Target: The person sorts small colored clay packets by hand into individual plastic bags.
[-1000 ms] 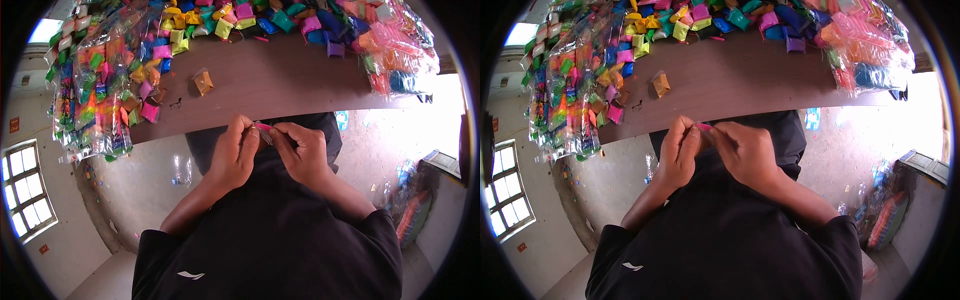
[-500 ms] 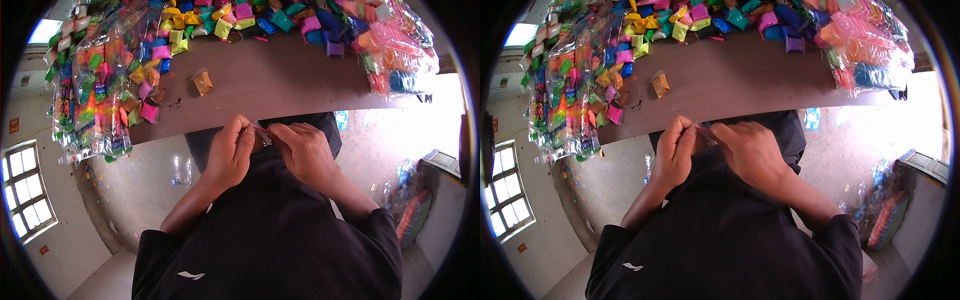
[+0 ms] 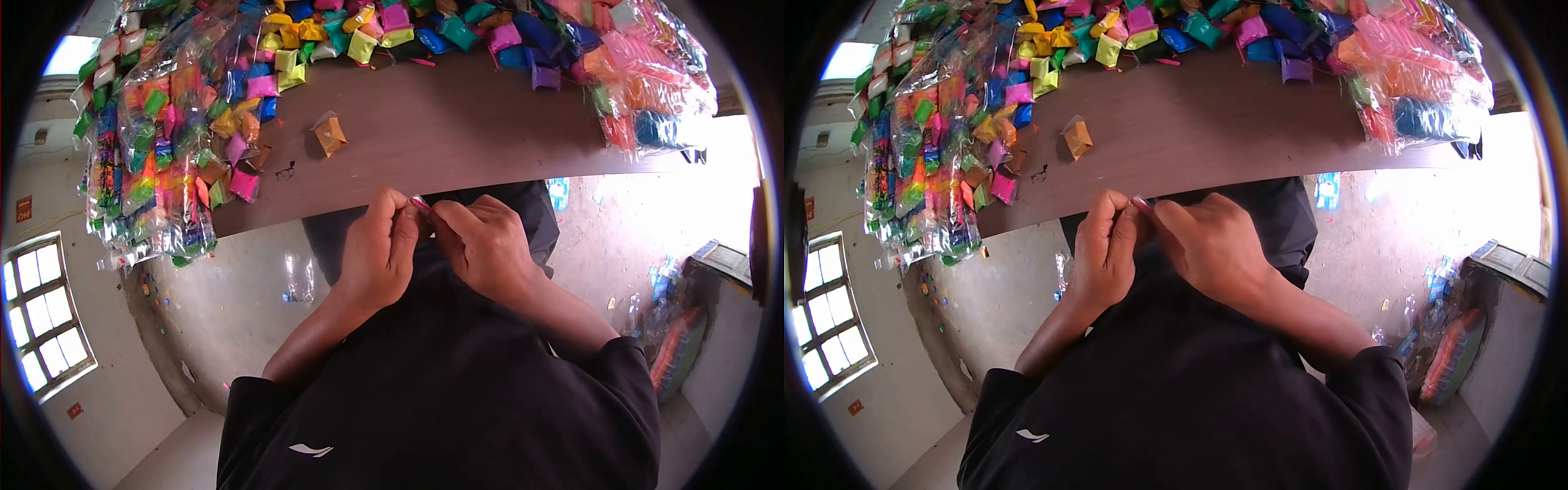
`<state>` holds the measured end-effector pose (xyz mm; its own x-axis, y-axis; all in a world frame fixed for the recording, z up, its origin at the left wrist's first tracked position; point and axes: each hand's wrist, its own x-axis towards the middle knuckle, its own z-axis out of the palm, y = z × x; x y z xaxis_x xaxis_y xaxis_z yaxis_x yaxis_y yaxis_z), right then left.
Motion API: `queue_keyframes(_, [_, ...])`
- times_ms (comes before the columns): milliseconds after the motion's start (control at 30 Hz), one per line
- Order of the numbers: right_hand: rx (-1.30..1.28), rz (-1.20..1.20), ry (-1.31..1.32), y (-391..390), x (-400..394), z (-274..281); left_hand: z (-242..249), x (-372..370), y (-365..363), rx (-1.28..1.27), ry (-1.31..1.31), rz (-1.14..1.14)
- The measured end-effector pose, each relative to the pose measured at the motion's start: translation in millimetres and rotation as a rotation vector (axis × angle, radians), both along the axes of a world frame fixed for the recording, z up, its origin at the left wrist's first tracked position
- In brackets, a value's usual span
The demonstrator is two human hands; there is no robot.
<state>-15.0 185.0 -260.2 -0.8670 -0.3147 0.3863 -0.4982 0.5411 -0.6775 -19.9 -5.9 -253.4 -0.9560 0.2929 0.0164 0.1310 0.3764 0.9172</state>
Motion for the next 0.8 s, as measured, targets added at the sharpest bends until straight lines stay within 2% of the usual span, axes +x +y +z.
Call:
queue_keyframes(133, [0.0,-0.012,-0.004,0.8,1.8,-1.8,1.0,0.1,1.2,0.054,-0.048,-0.004])
queue_keyframes(233, [-0.055,0.069,0.034,5.7,-3.5,-4.4,-0.8,0.5,1.7,0.08,0.028,0.015])
queue_keyframes(300, [-0.054,0.146,0.056,10.0,-9.2,2.3,5.9,1.0,-0.3,0.071,-0.102,0.002])
queue_keyframes(533, [-0.01,0.128,0.041,8.0,-5.8,-9.8,1.8,4.1,4.9,0.076,-0.079,0.015])
queue_keyframes(600, [-0.059,0.025,0.063,-1.2,1.3,-16.4,3.0,5.6,8.2,-0.092,0.142,0.027])
queue_keyframes(733, [-0.082,-0.055,0.025,-10.6,5.7,-10.9,2.0,10.5,12.1,-0.181,0.249,0.058])
queue_keyframes(800, [-0.09,-0.196,-0.012,-12.2,4.6,-13.7,-1.8,13.2,13.9,-0.199,0.353,0.075])
